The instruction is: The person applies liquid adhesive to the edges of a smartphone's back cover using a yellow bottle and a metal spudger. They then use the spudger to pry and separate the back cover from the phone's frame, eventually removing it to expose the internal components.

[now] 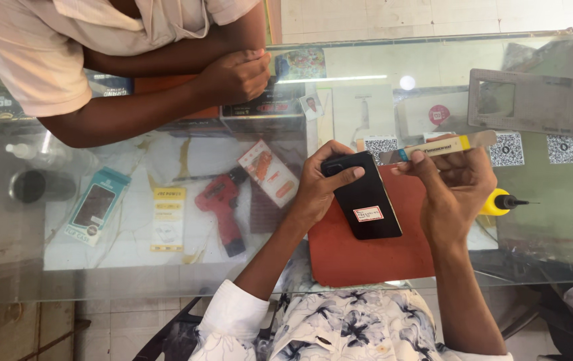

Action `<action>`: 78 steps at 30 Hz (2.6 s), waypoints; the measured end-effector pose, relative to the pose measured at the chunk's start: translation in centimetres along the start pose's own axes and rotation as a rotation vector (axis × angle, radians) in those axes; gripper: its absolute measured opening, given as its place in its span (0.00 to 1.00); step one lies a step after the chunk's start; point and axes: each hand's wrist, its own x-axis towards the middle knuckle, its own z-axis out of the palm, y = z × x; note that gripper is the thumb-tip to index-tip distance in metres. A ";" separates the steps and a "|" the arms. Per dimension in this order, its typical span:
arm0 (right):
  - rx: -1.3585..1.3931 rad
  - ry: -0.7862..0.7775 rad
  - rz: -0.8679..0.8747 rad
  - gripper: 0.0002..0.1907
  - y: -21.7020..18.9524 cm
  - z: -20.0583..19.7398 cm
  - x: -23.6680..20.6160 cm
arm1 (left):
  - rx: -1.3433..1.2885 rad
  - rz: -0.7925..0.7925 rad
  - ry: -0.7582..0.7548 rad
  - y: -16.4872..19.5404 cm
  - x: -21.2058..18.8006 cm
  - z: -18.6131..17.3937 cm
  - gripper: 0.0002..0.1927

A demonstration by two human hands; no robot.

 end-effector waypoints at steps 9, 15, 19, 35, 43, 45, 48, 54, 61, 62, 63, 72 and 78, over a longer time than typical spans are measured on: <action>-0.029 0.006 0.031 0.08 0.8 0.2 0.2 | -0.012 -0.013 -0.008 0.1 -0.2 0.2 0.12; -0.003 0.003 0.024 0.09 0.9 0.3 0.1 | 0.007 0.002 -0.005 0.0 -0.1 0.2 0.12; 0.041 0.030 0.067 0.09 1.1 0.2 0.0 | 0.032 -0.001 0.000 -0.1 -0.1 0.1 0.12; 0.140 0.084 0.062 0.10 2.1 -0.1 -0.9 | 0.001 -0.010 0.003 0.1 -0.1 0.5 0.12; 0.073 0.061 0.036 0.09 1.8 0.0 -1.3 | 0.003 -0.014 0.008 0.0 -0.2 0.3 0.12; 0.088 0.062 0.027 0.09 1.7 0.2 -1.2 | 0.002 -0.009 0.009 0.0 -0.1 0.3 0.12; 0.093 0.076 0.028 0.08 1.6 0.4 -1.2 | -0.022 -0.023 0.015 0.0 -0.1 0.4 0.12; 0.121 0.088 0.032 0.08 1.8 0.5 -1.2 | -0.008 -0.012 0.027 -0.3 0.1 0.2 0.12; 0.089 0.101 0.035 0.08 2.1 0.3 -1.4 | -0.018 -0.009 0.012 -0.5 0.0 0.1 0.11; 0.081 0.096 0.031 0.08 2.1 0.3 -1.5 | -0.017 -0.006 0.013 -0.4 -0.1 0.2 0.11; 0.075 0.090 0.026 0.08 2.0 0.4 -1.5 | -0.016 -0.003 0.013 -0.3 0.0 0.2 0.11; -0.132 -0.044 0.048 0.07 0.6 0.6 -1.9 | -0.086 -0.089 0.031 0.6 -0.3 0.5 0.09; 0.003 -0.107 0.306 0.07 -0.2 -0.5 0.6 | -0.163 -0.044 -0.032 0.5 -0.5 0.5 0.06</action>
